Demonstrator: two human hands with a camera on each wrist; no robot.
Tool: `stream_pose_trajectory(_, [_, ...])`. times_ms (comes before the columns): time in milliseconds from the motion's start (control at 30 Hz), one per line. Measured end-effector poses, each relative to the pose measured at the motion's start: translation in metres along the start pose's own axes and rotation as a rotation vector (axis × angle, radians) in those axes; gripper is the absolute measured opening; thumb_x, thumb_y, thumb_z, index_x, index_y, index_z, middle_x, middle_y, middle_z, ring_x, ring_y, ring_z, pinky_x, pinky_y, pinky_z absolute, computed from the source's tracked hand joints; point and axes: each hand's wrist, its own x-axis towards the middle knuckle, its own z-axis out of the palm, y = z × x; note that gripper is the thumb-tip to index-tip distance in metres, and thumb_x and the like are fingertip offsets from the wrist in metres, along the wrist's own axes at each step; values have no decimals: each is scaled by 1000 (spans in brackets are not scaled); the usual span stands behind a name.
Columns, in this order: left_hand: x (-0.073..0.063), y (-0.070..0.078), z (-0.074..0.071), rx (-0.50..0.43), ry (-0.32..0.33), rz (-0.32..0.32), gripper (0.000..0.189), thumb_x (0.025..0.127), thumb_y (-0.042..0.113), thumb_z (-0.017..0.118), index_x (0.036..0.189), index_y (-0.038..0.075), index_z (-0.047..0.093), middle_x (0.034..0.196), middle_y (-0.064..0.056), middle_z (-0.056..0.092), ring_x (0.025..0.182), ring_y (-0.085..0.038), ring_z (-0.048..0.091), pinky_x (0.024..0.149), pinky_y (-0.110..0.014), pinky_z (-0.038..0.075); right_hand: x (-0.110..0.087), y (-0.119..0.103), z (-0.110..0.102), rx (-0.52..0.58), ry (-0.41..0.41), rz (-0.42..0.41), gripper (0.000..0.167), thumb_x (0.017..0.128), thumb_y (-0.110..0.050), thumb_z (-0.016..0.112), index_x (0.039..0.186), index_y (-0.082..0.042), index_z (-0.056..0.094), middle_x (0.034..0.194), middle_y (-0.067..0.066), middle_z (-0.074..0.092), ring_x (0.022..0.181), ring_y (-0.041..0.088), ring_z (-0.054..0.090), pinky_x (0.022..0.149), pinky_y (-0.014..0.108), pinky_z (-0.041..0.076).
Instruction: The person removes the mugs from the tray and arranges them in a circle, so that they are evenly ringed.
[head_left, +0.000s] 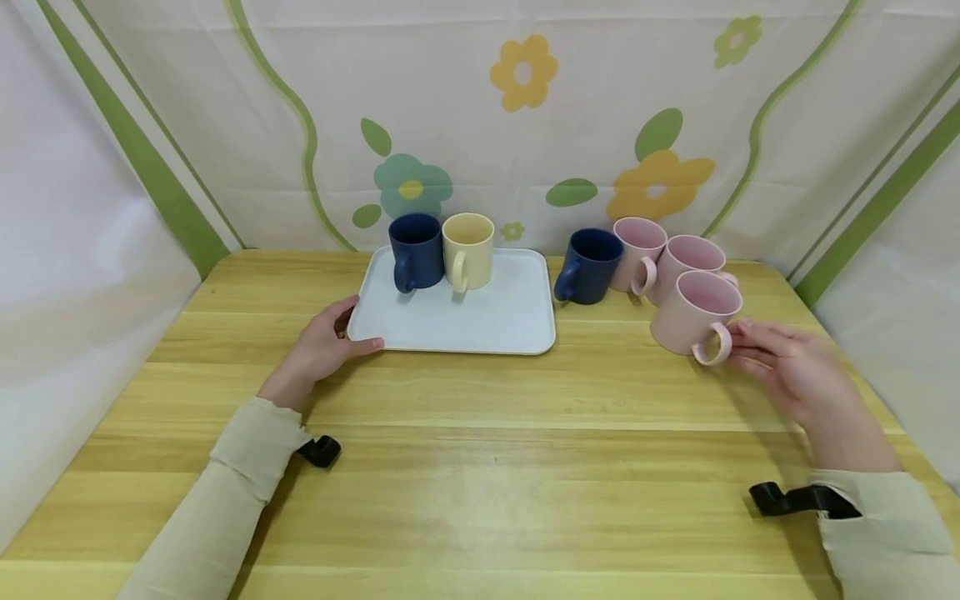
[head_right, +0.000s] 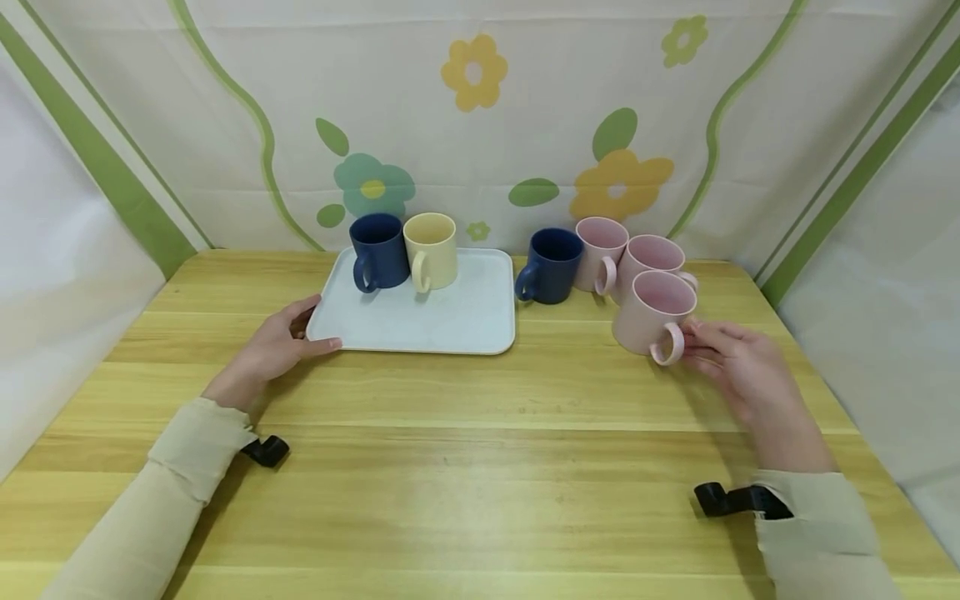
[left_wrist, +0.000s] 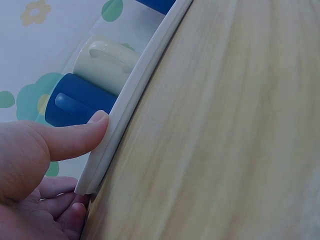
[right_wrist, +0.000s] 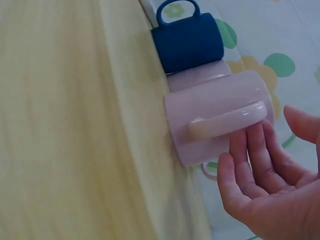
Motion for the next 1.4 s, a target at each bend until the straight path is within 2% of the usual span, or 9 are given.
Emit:
stream_pose_trajectory(167, [-1, -1, 0, -1, 1, -1, 103, 97, 28, 80, 172, 8, 12, 177, -20, 21, 157, -42, 32, 130, -57, 28, -3, -10, 13, -33, 67, -104, 29, 108, 2, 53, 104, 2, 82, 95, 11, 83, 87, 19, 81, 78, 29, 65])
stream_pose_trajectory(367, [-2, 0, 0, -8, 1, -7, 104, 96, 29, 81, 172, 9, 12, 176, -19, 23, 156, -42, 33, 129, -57, 30, -2, -10, 44, -78, 122, -247, 18, 102, 6, 62, 104, 5, 80, 93, 11, 82, 85, 18, 80, 77, 27, 65])
stream_pose_trajectory(633, [-3, 0, 0, 1, 12, 7, 102, 97, 28, 80, 171, 7, 14, 177, -19, 23, 157, -42, 33, 130, -56, 29, 16, -8, 80, -29, 8, -335, 17, 101, 11, 61, 105, 9, 78, 93, 15, 82, 81, 22, 81, 77, 30, 66])
stream_pose_trajectory(767, [-2, -1, 1, -11, 14, 11, 101, 97, 27, 80, 171, 7, 14, 176, -18, 25, 156, -41, 34, 130, -55, 29, 27, -3, 96, -63, -21, -315, 15, 101, 7, 64, 102, 7, 78, 92, 13, 82, 80, 21, 81, 76, 29, 66])
stream_pose_trajectory(933, [-1, -3, 2, -8, 20, 11, 100, 97, 27, 80, 171, 8, 15, 175, -19, 26, 155, -40, 35, 130, -55, 30, 42, 6, 117, -173, -39, -254, 11, 101, -5, 70, 102, 1, 79, 91, 8, 82, 80, 17, 80, 76, 27, 66])
stream_pose_trajectory(1400, [2, -3, 2, -16, 23, -7, 101, 96, 27, 81, 171, 9, 16, 176, -18, 24, 158, -40, 32, 131, -55, 28, 77, 27, 178, -318, -115, -137, 17, 103, -19, 71, 107, -4, 76, 96, 2, 81, 88, 15, 78, 85, 27, 64])
